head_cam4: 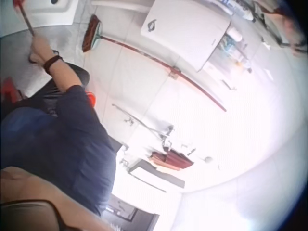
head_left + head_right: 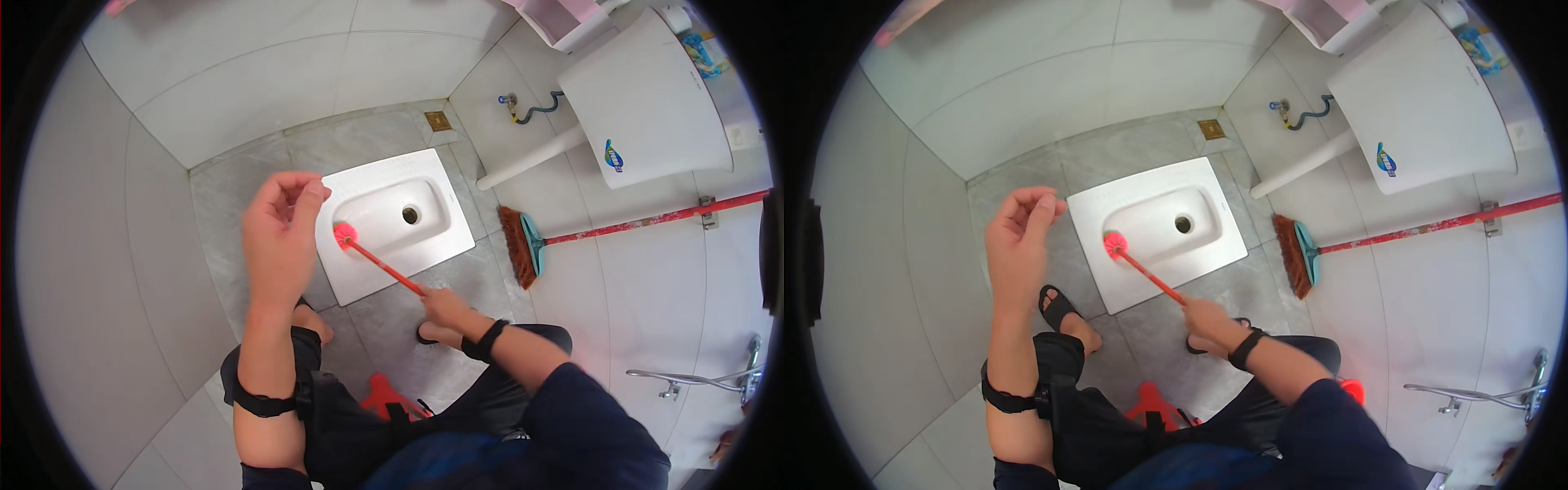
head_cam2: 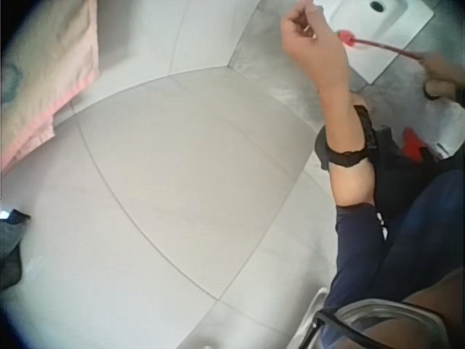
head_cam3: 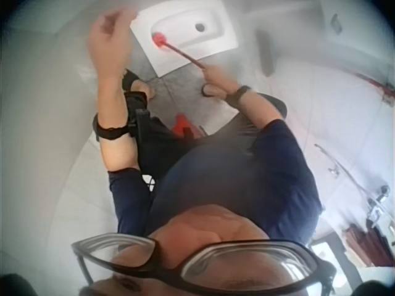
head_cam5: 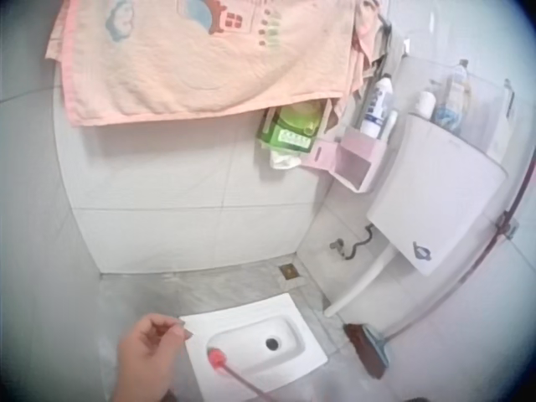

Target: The person cleans a squat toilet using a long-handled brush, scrubbing the inner surface and around the drain.

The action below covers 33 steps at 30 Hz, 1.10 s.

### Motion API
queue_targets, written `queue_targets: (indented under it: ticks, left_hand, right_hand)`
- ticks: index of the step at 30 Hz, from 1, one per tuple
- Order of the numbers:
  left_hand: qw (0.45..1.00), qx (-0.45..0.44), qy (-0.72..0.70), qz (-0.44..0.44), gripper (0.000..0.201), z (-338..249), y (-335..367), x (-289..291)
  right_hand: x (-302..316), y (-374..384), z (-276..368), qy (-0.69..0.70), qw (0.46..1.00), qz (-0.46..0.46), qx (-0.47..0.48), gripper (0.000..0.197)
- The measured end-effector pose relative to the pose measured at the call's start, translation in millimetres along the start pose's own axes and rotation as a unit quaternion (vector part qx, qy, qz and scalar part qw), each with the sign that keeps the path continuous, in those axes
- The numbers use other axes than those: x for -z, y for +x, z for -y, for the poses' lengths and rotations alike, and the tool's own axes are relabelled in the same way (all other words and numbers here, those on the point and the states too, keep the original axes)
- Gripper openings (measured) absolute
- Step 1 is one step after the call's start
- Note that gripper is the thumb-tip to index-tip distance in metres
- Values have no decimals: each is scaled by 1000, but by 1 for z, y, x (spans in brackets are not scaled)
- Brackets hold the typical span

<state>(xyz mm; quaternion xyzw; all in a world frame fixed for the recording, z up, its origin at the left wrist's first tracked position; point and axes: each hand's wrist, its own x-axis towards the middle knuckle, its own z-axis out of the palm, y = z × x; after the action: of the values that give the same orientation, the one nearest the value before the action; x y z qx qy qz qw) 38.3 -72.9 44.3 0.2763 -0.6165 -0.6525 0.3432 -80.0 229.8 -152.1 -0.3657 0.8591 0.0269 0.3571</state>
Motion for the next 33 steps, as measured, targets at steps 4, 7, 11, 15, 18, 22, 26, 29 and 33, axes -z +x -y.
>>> queue_targets:
  ticks: [4, 7, 11, 15, 18, 22, 26, 29, 33]
  left_hand:
    - [1000, 10, 6, -6, 14, -5, 0, 1]
    - [1000, -16, 4, 6, 14, -10, 4, -6]
    - [1000, 0, -23, 12, 14, -4, 8, -18]
    - [1000, -5, -9, 17, 14, 0, 0, -8]
    - [1000, 6, -11, 6, 14, -7, 0, -4]
    - [1000, -7, -26, 8, 14, -8, 6, -11]
    - [1000, 22, -1, 12, 14, -5, 0, -5]
    - [1000, 7, -15, -6, 14, -6, -1, 7]
    - [999, 4, -51, 1, 14, -8, 2, -8]
  right_hand:
    - [80, 5, -45, -89, 992, 75, 44, 37]
    - [87, 35, -50, -49, 990, 69, 114, 35]
    - [3, 40, 21, 50, 994, -91, -20, 28]
    - [63, -3, 1, -39, 998, 17, 44, 26]
    - [112, 13, -23, -170, 982, 72, 47, 25]
    - [49, 54, -14, -95, 988, -87, -83, 28]
    - [15, 34, -15, -62, 989, -94, -92, 27]
    - [71, -7, -10, -140, 990, -7, -28, 30]
    - [83, 25, -2, -160, 984, 67, -41, 30]
